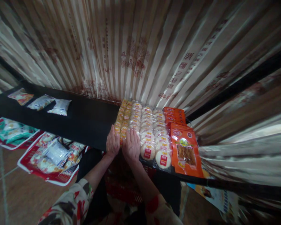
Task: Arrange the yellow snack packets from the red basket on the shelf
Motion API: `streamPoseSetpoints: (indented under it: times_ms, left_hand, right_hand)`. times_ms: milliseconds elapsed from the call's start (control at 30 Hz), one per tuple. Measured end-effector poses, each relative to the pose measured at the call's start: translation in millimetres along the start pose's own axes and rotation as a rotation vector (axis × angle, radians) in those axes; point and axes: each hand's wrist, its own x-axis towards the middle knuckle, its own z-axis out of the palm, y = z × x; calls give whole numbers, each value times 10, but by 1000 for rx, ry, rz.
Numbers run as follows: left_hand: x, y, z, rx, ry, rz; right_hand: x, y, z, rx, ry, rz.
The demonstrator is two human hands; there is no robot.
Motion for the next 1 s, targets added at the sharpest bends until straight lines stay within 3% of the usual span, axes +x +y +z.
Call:
streamPoseSetpoints:
  times_ms: [333,667,1000]
  left_hand:
    - [-3,-24,6,41,-27,69]
    - [6,-2,16,47,-24,50]
    - [-26,37,-12,-36,33,-83]
  right_hand:
    - [-30,-1,-28,0,-29,-25]
    - [-35,-20,-21,-32,-44,-23]
    - [29,-39,-35,-73,-40,-8]
